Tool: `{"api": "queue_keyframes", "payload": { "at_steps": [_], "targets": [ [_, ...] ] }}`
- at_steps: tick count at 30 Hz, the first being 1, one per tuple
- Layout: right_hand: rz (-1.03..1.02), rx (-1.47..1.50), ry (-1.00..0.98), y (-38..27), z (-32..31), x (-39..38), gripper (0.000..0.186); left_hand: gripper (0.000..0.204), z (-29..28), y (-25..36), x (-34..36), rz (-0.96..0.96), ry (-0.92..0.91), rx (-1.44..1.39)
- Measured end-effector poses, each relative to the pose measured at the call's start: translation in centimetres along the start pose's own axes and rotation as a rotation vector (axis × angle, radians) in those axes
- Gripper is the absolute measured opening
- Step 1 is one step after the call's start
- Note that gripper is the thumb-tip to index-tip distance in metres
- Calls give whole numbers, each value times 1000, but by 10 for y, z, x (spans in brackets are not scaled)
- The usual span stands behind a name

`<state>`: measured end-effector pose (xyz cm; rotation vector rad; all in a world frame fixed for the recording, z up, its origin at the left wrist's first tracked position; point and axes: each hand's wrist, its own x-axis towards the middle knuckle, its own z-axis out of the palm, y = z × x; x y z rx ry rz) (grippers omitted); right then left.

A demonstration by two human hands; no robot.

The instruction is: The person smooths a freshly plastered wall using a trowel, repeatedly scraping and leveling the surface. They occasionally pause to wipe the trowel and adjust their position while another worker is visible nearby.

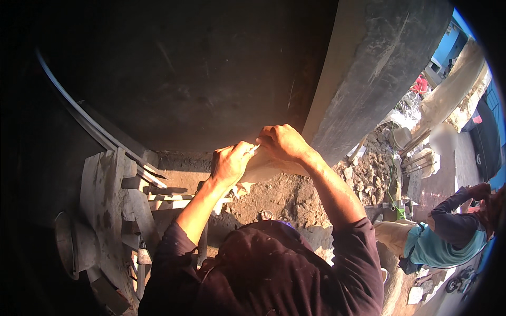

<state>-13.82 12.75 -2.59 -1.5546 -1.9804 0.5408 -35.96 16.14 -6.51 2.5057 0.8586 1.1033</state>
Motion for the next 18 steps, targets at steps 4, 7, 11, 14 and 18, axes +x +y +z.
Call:
{"api": "queue_keyframes", "payload": {
  "at_steps": [4, 7, 11, 14, 18],
  "targets": [
    [19, 124, -55, 4, 6, 8, 23, 13, -5, -12, -5, 199, 63, -1],
    [22, 204, -56, 7, 15, 12, 25, 17, -11, -21, -8, 325, 44, 92],
    [66, 194, -152, -2, 17, 21, 31, 20, -16, -27, -17, 368, 93, 70],
    [39, 183, -142, 1, 21, 23, 30, 20, -23, -21, -20, 293, 83, 65],
    [84, -78, 137, 57, 19, 31, 27, 25, -42, -7, -33, 405, 119, 34]
  ]
}}
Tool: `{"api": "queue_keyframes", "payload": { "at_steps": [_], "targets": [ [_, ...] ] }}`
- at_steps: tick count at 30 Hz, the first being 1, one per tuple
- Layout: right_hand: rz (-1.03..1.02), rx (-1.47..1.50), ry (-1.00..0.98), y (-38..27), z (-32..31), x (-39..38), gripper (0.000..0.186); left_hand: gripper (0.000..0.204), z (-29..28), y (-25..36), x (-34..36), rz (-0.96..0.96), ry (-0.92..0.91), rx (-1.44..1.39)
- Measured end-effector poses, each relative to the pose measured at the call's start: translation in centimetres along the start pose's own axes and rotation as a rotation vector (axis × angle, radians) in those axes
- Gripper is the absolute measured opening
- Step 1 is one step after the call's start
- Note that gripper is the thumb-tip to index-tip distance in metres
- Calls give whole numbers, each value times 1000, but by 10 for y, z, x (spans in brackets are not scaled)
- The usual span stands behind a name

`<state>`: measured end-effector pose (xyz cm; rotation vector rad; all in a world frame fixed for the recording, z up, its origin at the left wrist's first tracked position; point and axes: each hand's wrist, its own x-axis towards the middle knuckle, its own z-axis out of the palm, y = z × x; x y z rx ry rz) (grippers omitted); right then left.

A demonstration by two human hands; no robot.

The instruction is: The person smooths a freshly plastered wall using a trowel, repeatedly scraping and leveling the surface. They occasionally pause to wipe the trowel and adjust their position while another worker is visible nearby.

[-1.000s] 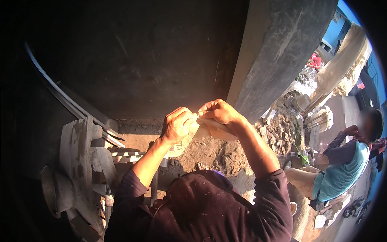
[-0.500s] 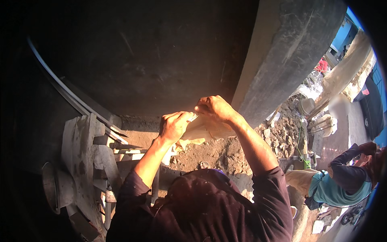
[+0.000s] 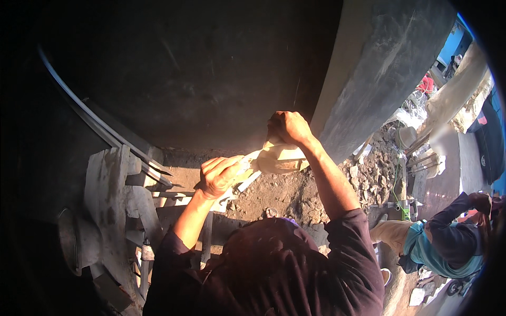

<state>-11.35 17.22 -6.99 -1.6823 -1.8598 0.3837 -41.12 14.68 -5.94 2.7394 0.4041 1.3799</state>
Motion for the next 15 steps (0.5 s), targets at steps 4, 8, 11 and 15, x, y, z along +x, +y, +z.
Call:
{"api": "queue_keyframes", "payload": {
  "at_steps": [4, 8, 11, 15],
  "targets": [
    [24, 145, -205, -51, -24, -10, 51, 29, 0, -16, -25, -368, 104, -167],
    [-280, -407, -219, -82, -16, -34, 84, 16, -8, -24, -3, -660, 4, -224],
    [-203, -455, -394, -77, 8, -26, 35, 12, -10, -39, 10, -816, -48, -355],
    [-286, -453, -374, -69, 15, -16, 21, 14, -27, -55, 36, -896, -366, -182]
  ]
}}
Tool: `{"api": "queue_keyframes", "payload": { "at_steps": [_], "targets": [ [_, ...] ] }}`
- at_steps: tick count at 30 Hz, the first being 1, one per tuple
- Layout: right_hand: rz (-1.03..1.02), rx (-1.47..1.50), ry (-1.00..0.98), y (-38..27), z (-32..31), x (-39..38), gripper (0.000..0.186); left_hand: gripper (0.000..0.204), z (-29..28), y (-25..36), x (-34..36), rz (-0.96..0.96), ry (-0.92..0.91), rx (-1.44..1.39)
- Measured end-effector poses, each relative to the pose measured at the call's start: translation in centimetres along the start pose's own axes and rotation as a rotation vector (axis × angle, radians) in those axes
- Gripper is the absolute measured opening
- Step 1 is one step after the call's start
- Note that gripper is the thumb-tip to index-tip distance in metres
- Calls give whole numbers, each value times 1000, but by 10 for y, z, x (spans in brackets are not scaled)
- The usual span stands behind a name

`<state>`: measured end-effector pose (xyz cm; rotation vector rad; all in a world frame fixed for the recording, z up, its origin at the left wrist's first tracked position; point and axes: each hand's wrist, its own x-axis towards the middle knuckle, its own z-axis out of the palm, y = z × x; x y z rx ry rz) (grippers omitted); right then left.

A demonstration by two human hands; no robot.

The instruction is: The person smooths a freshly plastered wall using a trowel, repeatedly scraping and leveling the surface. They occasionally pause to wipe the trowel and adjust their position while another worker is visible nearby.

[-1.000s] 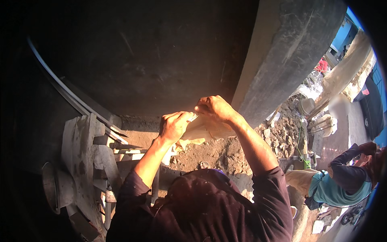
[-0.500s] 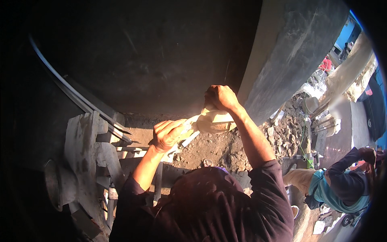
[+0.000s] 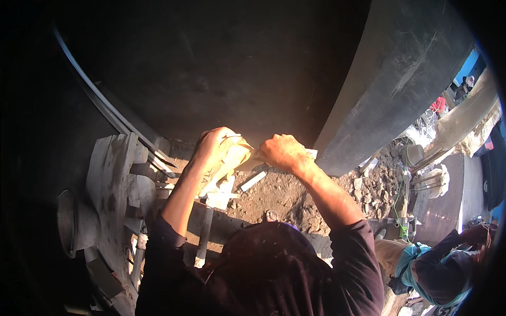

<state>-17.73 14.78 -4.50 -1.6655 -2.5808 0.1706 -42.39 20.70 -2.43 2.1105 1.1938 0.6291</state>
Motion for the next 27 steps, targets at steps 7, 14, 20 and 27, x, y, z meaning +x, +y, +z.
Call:
{"api": "queue_keyframes", "payload": {
  "at_steps": [7, 14, 20, 27],
  "targets": [
    [-82, 106, 328, -19, 18, -47, 20, 23, -72, -73, 29, -160, 289, 263],
    [629, 421, 356, 99, 52, -142, 24, 25, -160, -91, 25, -208, 542, 451],
    [949, 66, 246, 204, 150, -275, 32, 29, -312, -84, -41, -265, 958, 707],
    [879, 312, 68, 233, 301, -333, 26, 39, -426, 27, -142, -716, 1277, 1047]
  ]
}}
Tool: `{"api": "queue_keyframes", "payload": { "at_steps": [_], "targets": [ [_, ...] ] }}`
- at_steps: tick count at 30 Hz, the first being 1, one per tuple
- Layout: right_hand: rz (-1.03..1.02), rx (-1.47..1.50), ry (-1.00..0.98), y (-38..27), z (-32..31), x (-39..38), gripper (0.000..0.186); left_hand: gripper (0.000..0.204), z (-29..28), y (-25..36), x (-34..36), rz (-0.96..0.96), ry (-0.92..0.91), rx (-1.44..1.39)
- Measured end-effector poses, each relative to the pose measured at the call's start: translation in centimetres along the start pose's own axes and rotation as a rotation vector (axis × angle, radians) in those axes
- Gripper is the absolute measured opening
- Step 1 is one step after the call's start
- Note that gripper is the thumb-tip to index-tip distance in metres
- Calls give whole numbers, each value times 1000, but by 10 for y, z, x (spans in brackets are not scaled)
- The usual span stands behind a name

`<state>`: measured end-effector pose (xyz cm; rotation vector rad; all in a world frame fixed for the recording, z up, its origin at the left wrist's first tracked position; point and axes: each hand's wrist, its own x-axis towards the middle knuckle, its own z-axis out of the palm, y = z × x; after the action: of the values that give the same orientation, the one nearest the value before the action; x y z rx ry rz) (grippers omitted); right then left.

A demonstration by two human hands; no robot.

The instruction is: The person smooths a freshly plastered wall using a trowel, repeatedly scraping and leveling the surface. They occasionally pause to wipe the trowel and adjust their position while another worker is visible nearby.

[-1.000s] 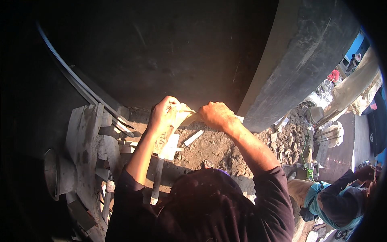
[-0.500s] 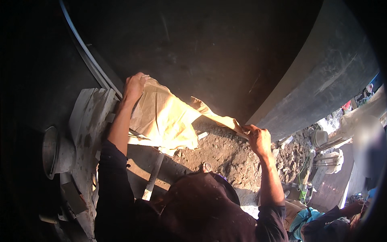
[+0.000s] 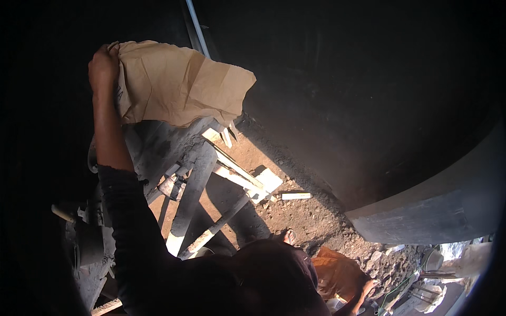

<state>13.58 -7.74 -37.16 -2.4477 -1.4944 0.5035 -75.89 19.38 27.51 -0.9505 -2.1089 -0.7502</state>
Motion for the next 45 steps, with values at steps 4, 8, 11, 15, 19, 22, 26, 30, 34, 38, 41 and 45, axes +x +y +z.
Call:
{"api": "queue_keyframes", "payload": {
  "at_steps": [4, 8, 11, 15, 19, 22, 26, 30, 34, 38, 41, 45],
  "targets": [
    [-127, 86, -138, -23, 73, 21, 26, 39, -34, -33, 8, -46, -9, 222],
    [-98, -43, -319, -159, 56, 36, 28, 33, -9, -70, -34, 323, -80, 328],
    [-197, -31, -352, -253, 23, 49, 29, 30, 77, -90, -116, 672, -26, 201],
    [-346, 211, -231, -282, 10, 59, 32, 71, 156, -77, -188, 648, -914, -146],
    [-523, 289, -232, -336, -82, 27, 28, 82, 168, -105, -190, 618, -671, -42],
    [-766, 287, -162, -344, -141, 11, 38, 88, 83, 2, -224, 708, -474, -448],
    [-1077, 600, -274, -401, -217, -21, 27, 111, -14, 163, -344, 1061, -1109, -1081],
    [-911, 111, -23, -427, -280, -33, 23, 44, 10, 216, -434, 1140, -1559, -1083],
    [-556, -151, 393, -390, -304, -24, 19, 51, 43, 240, -472, 919, -1706, -881],
    [-403, 12, 609, -353, -318, -33, 19, 53, 81, 232, -494, 834, -2049, -1114],
    [-340, 109, 810, -362, -316, -46, 27, 32, 124, 211, -507, 776, -2174, -1255],
    [-102, 710, 610, -355, -261, -85, 53, 36, 122, 189, -514, 96, -2440, -1317]
  ]
}}
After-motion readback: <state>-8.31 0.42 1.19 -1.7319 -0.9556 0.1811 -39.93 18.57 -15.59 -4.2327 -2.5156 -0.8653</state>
